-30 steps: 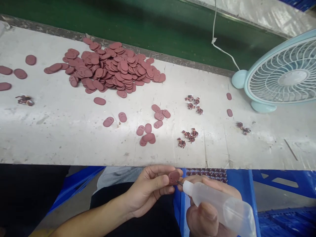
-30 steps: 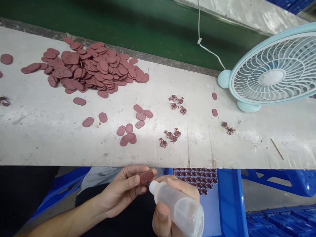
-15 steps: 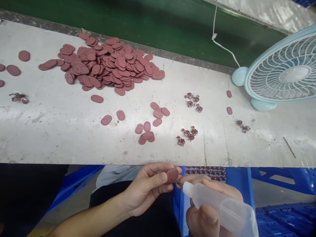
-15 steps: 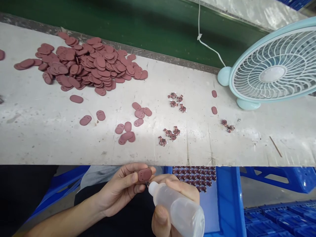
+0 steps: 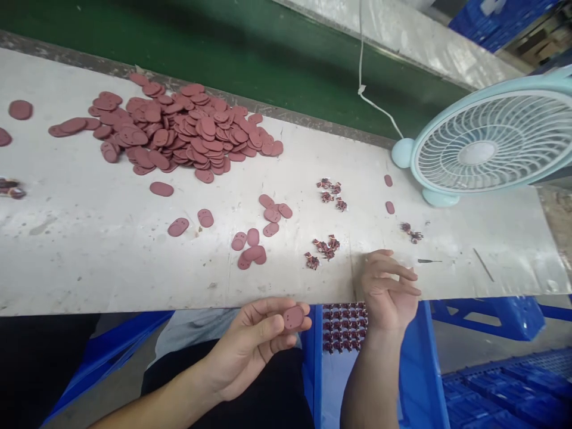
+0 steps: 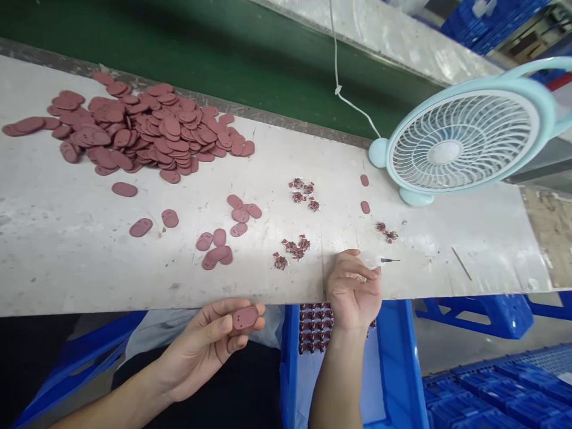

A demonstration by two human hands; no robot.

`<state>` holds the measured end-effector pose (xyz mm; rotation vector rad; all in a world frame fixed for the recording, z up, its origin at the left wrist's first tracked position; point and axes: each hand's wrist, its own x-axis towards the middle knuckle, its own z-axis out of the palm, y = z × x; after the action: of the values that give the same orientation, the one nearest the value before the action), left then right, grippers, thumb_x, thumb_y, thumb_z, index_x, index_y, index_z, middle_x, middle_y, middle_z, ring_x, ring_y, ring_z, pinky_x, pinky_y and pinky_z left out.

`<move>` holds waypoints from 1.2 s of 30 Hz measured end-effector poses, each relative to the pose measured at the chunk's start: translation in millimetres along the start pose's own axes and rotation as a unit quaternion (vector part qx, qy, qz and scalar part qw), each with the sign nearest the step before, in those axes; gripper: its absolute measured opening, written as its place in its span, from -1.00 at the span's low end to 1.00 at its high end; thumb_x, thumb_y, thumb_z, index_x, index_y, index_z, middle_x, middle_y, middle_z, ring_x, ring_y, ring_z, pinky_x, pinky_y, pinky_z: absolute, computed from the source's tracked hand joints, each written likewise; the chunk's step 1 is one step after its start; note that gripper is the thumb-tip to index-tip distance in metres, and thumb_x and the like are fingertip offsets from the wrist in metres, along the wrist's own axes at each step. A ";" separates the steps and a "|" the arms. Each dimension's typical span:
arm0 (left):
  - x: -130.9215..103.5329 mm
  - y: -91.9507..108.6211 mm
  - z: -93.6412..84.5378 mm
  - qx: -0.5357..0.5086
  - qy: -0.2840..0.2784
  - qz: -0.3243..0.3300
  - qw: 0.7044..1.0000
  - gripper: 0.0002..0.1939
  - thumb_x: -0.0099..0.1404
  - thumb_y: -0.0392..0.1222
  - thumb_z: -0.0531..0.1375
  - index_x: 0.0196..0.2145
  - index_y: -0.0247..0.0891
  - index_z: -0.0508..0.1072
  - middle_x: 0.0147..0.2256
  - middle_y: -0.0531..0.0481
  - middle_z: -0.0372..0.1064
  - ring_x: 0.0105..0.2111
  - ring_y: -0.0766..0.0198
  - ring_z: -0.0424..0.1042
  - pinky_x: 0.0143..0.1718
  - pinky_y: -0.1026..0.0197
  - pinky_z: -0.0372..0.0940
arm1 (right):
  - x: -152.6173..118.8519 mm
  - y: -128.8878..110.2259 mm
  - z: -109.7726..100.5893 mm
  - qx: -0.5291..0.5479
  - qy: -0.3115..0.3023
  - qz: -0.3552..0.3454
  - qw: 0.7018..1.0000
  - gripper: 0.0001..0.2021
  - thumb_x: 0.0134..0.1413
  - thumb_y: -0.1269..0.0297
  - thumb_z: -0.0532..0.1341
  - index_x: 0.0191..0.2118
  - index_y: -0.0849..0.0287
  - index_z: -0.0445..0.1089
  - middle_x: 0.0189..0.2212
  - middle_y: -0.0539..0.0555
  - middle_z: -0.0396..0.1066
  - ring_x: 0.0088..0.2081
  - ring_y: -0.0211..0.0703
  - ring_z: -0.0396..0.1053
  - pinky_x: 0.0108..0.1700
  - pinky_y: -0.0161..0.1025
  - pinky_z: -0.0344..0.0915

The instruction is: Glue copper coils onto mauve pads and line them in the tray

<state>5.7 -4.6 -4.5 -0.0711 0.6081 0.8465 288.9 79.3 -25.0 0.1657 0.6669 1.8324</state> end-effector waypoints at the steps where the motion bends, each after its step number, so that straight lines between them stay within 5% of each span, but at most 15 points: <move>1: -0.4 0.9 0.2 0.003 0.006 0.002 1.000 -0.81 0.26 -0.28 0.34 -0.14 -0.27 0.63 -0.04 -0.14 0.60 -0.09 0.18 0.59 -0.20 0.40 0.48 | -1.5 3.5 0.4 -0.006 -0.012 0.004 1.000 -0.53 -0.05 0.64 0.25 -0.04 0.03 0.29 -0.47 -0.08 0.28 -0.46 -0.29 0.38 -0.66 -0.49 0.40; 3: -1.2 2.6 0.3 0.009 0.019 0.003 1.000 -0.80 0.26 -0.27 0.34 -0.14 -0.28 0.63 -0.04 -0.15 0.59 -0.08 0.17 0.59 -0.20 0.40 0.49 | -7.1 19.6 1.1 -0.155 -0.021 -0.040 0.987 -0.56 0.00 0.54 0.30 0.01 0.04 0.32 -0.48 -0.09 0.25 -0.50 -0.32 0.32 -0.73 -0.54 0.27; 4: -1.7 3.3 0.0 0.010 0.024 0.003 1.000 -0.80 0.26 -0.27 0.34 -0.14 -0.28 0.63 -0.03 -0.15 0.59 -0.08 0.17 0.59 -0.20 0.39 0.49 | -9.6 30.0 1.1 -0.280 -0.015 -0.080 0.957 -0.61 0.05 0.48 0.30 0.01 0.05 0.35 -0.48 -0.09 0.25 -0.53 -0.33 0.28 -0.74 -0.53 0.23; 6: -2.5 4.7 -0.5 0.010 0.030 0.004 0.999 -0.79 0.25 -0.27 0.35 -0.13 -0.28 0.62 -0.02 -0.15 0.58 -0.08 0.16 0.59 -0.20 0.39 0.50 | -10.4 49.8 0.9 -0.526 0.017 -0.163 0.835 -0.72 0.15 0.41 0.27 -0.01 0.10 0.42 -0.41 -0.03 0.33 -0.50 -0.32 0.28 -0.64 -0.47 0.31; 7: -2.8 5.4 -0.7 0.010 0.031 0.004 0.999 -0.79 0.25 -0.27 0.35 -0.13 -0.29 0.62 -0.02 -0.16 0.58 -0.08 0.16 0.59 -0.21 0.39 0.50 | -7.5 57.6 0.7 -0.661 0.044 -0.202 0.721 -0.76 0.19 0.39 0.24 -0.03 0.11 0.45 -0.35 0.00 0.37 -0.45 -0.29 0.31 -0.54 -0.41 0.37; 9: -3.4 6.5 -0.5 0.011 0.029 0.007 0.999 -0.79 0.25 -0.27 0.35 -0.13 -0.29 0.62 -0.03 -0.16 0.58 -0.08 0.16 0.59 -0.21 0.39 0.50 | 4.4 67.2 0.8 -0.865 0.100 -0.236 0.432 -0.78 0.19 0.35 0.26 -0.05 0.12 0.49 -0.24 0.09 0.42 -0.30 -0.16 0.37 -0.28 -0.24 0.43; 11: -4.0 7.3 0.4 0.012 0.028 0.010 0.999 -0.79 0.25 -0.27 0.35 -0.13 -0.29 0.62 -0.03 -0.16 0.59 -0.08 0.16 0.59 -0.21 0.39 0.50 | 20.3 69.4 1.2 -0.954 0.129 -0.238 0.131 -0.76 0.20 0.22 0.25 -0.04 0.11 0.51 -0.19 0.13 0.42 -0.22 -0.05 0.38 -0.10 -0.06 0.38; 12: -4.4 7.6 1.1 0.012 0.028 0.011 0.999 -0.79 0.25 -0.27 0.35 -0.13 -0.29 0.62 -0.03 -0.16 0.59 -0.08 0.16 0.59 -0.21 0.39 0.50 | 27.8 68.5 1.7 -0.963 0.131 -0.230 0.051 -0.75 0.20 0.17 0.23 -0.05 0.10 0.52 -0.19 0.14 0.43 -0.22 -0.01 0.39 -0.06 0.02 0.34; 16: -7.0 7.1 2.7 0.010 0.030 0.010 0.999 -0.78 0.22 -0.26 0.37 -0.15 -0.30 0.63 -0.04 -0.17 0.59 -0.09 0.16 0.59 -0.22 0.39 0.50 | 43.2 61.4 7.3 -0.967 0.123 -0.216 0.048 -0.81 0.17 0.19 0.24 -0.17 0.12 0.54 -0.22 0.14 0.46 -0.24 -0.02 0.42 -0.06 0.01 0.33; 20: -9.0 6.6 1.1 0.013 0.036 0.019 0.999 -0.79 0.21 -0.26 0.38 -0.16 -0.28 0.63 -0.06 -0.16 0.60 -0.11 0.18 0.60 -0.23 0.39 0.48 | 29.2 63.9 18.0 -0.958 0.138 -0.227 0.108 -0.79 0.17 0.12 0.28 -0.21 0.15 0.48 -0.34 0.10 0.50 -0.34 -0.11 0.45 -0.30 -0.17 0.39; 22: -8.9 6.7 -0.3 0.026 0.034 0.032 0.999 -0.79 0.22 -0.26 0.38 -0.16 -0.27 0.63 -0.05 -0.16 0.59 -0.11 0.18 0.59 -0.23 0.38 0.48 | 12.4 74.5 18.7 -0.940 0.131 -0.233 0.212 -0.81 0.19 0.13 0.28 -0.20 0.14 0.45 -0.35 0.08 0.51 -0.40 -0.16 0.45 -0.42 -0.24 0.39; 25: -7.5 6.4 -1.7 0.059 0.034 0.060 0.996 -0.80 0.21 -0.26 0.38 -0.17 -0.24 0.63 -0.04 -0.14 0.59 -0.09 0.17 0.58 -0.22 0.36 0.46 | -15.9 102.3 7.3 -0.885 0.083 -0.169 0.426 -0.86 0.15 0.29 0.34 -0.15 0.07 0.49 -0.36 0.04 0.54 -0.45 -0.21 0.48 -0.45 -0.28 0.44; 26: -6.9 6.0 -1.7 0.073 0.036 0.071 0.994 -0.80 0.20 -0.26 0.39 -0.18 -0.23 0.63 -0.05 -0.12 0.60 -0.10 0.18 0.58 -0.21 0.36 0.45 | -23.6 112.9 0.9 -0.870 0.066 -0.139 0.468 -0.82 0.13 0.34 0.35 -0.13 0.04 0.52 -0.36 0.03 0.55 -0.44 -0.20 0.50 -0.44 -0.28 0.47; 30: -5.5 3.9 0.1 0.119 0.044 0.104 0.986 -0.80 0.14 -0.27 0.43 -0.23 -0.21 0.64 -0.09 -0.08 0.62 -0.17 0.25 0.57 -0.19 0.32 0.44 | -38.8 143.2 -22.6 -0.876 0.027 -0.127 0.464 -0.74 0.14 0.43 0.32 -0.10 -0.06 0.57 -0.32 0.02 0.59 -0.39 -0.20 0.53 -0.36 -0.30 0.50; 36: -3.7 2.9 2.1 0.149 0.036 0.110 0.982 -0.85 0.14 -0.28 0.43 -0.28 -0.23 0.63 -0.08 -0.11 0.61 -0.22 0.24 0.57 -0.22 0.27 0.44 | -39.4 145.2 -26.9 -0.874 0.027 -0.129 0.467 -0.77 0.14 0.45 0.32 -0.14 -0.04 0.58 -0.38 -0.01 0.57 -0.44 -0.24 0.51 -0.42 -0.36 0.47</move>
<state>2.7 -4.6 -0.2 0.2426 0.8147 0.9599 171.7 2.4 36.0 -1.2886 -1.3132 1.3558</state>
